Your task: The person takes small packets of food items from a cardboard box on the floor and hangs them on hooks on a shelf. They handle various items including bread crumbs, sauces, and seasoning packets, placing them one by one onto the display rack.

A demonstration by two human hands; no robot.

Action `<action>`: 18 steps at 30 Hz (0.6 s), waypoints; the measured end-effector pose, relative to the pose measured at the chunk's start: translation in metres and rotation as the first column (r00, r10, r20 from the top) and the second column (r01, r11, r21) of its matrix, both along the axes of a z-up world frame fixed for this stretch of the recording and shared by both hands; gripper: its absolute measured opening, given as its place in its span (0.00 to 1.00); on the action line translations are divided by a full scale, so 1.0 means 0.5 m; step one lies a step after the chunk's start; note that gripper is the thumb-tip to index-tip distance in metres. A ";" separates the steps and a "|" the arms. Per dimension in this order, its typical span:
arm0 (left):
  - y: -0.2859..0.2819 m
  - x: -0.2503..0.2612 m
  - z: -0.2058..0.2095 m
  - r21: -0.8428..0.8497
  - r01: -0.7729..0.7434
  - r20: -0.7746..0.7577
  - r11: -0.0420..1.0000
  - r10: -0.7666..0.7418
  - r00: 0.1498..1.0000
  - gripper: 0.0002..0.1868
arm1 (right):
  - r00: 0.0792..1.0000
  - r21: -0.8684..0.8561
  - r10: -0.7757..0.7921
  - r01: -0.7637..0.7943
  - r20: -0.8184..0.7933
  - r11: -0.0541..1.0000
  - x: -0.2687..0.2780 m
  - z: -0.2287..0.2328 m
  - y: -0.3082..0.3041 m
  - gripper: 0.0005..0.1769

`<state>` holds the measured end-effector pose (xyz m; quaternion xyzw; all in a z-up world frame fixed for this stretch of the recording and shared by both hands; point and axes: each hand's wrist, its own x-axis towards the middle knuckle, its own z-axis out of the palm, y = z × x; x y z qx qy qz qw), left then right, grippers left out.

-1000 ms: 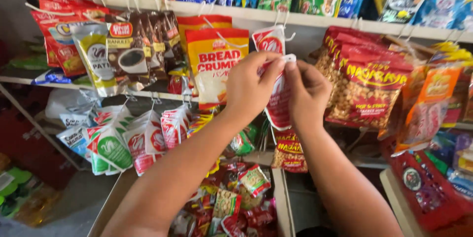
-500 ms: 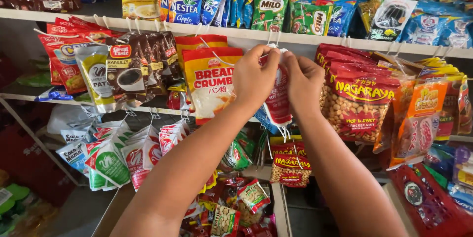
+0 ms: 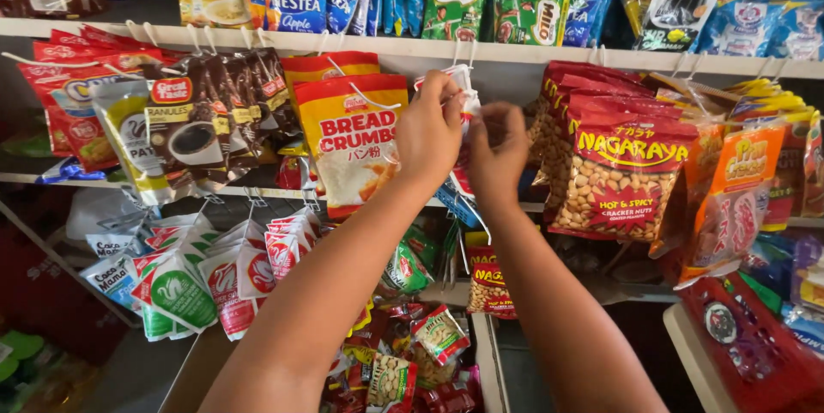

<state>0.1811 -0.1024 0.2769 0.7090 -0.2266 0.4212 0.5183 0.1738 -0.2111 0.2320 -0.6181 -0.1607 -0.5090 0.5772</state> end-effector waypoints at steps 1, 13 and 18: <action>-0.003 0.005 0.000 0.003 0.002 -0.004 1.000 -0.002 1.000 0.10 | 1.000 0.003 -0.002 0.002 -0.004 1.000 0.005 -0.004 0.000 0.10; -0.029 0.137 -0.043 0.223 -0.143 0.094 0.964 0.125 0.988 0.21 | 0.966 -0.209 -0.196 0.159 -0.171 0.965 0.164 -0.046 -0.050 0.17; -0.023 0.135 -0.068 0.369 -0.140 0.050 0.919 0.131 0.990 0.34 | 0.984 -0.187 -0.015 -0.018 -0.177 0.982 0.188 -0.099 -0.067 0.27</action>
